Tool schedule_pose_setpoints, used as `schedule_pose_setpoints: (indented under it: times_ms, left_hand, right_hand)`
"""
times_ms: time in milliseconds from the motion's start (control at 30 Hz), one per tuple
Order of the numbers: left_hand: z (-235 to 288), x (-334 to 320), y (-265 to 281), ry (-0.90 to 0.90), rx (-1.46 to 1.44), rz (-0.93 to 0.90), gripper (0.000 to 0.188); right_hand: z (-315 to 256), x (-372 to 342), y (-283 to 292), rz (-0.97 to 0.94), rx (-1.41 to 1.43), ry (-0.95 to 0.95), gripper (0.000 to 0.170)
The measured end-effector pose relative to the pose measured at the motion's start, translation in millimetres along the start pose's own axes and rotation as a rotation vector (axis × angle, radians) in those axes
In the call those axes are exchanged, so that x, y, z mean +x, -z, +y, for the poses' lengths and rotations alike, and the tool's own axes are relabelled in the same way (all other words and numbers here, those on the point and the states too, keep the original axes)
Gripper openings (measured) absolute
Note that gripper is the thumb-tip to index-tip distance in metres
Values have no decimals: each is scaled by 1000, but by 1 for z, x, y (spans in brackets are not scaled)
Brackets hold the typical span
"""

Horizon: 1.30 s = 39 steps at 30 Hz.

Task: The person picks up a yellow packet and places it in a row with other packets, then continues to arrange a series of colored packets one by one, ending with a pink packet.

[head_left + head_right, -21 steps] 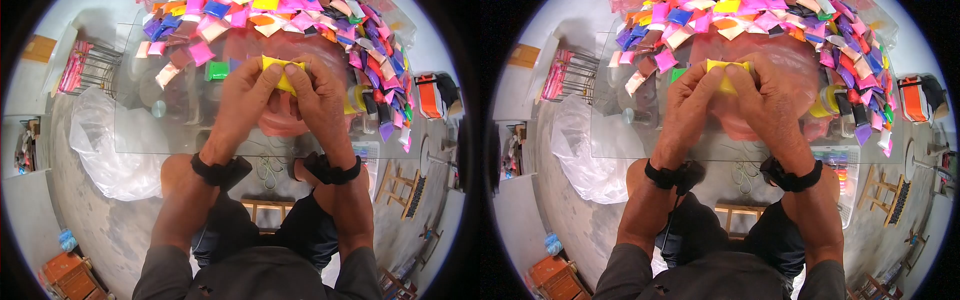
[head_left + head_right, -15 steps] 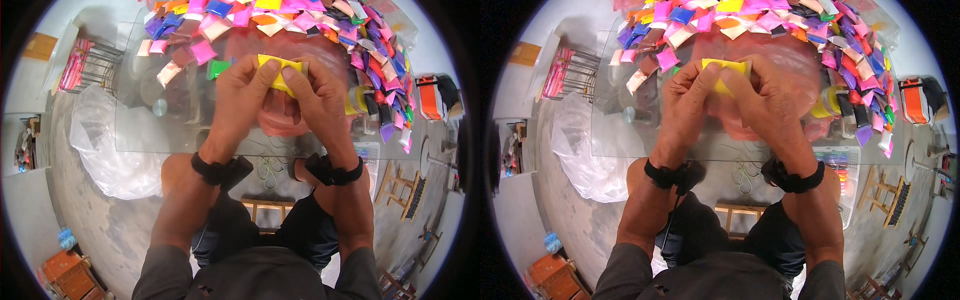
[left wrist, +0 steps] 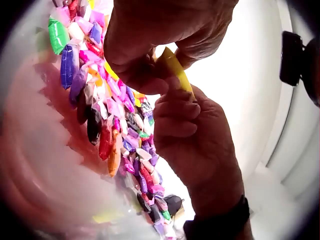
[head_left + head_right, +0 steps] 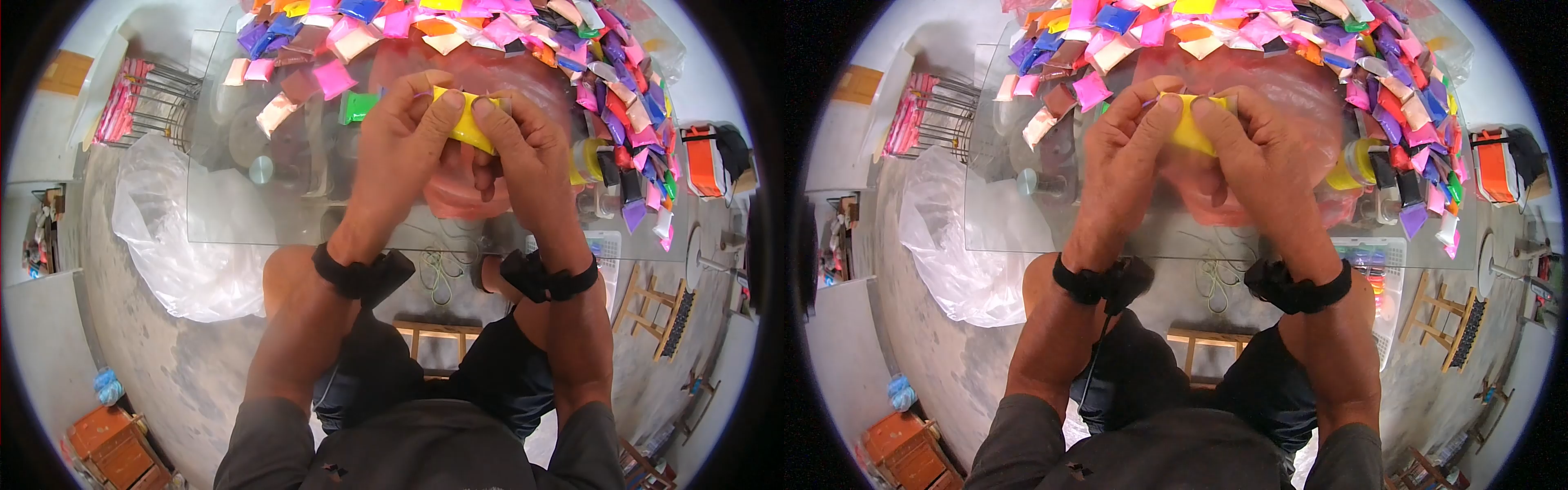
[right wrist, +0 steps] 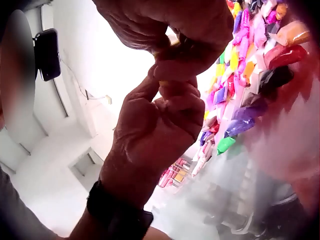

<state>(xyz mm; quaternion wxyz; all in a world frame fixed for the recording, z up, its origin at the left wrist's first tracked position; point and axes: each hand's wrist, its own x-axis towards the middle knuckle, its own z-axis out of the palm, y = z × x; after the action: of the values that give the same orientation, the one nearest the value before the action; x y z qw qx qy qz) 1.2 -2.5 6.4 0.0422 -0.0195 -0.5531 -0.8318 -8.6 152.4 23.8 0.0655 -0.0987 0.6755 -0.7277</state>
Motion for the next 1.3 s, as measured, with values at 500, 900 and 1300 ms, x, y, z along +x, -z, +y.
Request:
schedule_pose_setpoints:
  times_ms: [500,900,1300]
  left_hand:
    - [2,0,-1,-563,610,-219,48]
    - [11,-4,2,-167,246,-46,24]
    - [-1,-3,-2,93,-85,-60,29]
  right_hand:
    - [-18,4,20,-20,223,-384,33]
    - [-5,7,14,30,-313,246,42]
    - [3,3,5,84,-8,118,19]
